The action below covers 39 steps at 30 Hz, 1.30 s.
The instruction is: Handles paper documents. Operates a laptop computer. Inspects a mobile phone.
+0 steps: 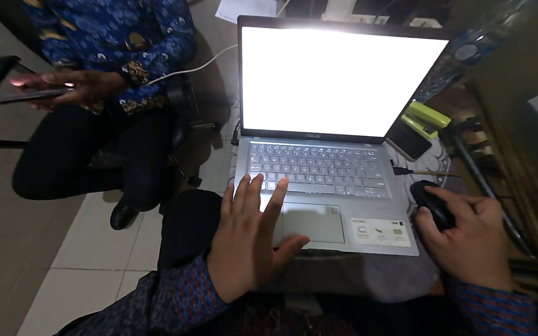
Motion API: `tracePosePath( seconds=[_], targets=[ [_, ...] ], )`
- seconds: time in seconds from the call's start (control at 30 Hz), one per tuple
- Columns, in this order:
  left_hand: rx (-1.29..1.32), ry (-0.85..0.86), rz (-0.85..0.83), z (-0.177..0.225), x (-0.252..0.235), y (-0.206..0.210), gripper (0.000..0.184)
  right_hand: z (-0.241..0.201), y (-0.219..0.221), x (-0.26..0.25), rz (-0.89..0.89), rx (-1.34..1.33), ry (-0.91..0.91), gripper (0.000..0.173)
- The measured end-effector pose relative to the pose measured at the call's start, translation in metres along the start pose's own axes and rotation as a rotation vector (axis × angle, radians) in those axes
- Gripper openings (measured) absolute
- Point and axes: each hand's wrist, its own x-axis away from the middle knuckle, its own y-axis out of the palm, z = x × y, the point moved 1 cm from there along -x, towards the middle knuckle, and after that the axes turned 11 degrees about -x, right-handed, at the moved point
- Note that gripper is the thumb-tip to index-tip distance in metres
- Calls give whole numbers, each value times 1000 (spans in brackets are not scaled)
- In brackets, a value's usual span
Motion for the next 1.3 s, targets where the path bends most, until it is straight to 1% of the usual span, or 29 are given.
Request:
tracePosePath(
  seconds=[1.3],
  targets=[
    [-15, 3, -6, 0, -1, 0, 93, 0, -1, 0, 2, 23, 22, 49]
  ],
)
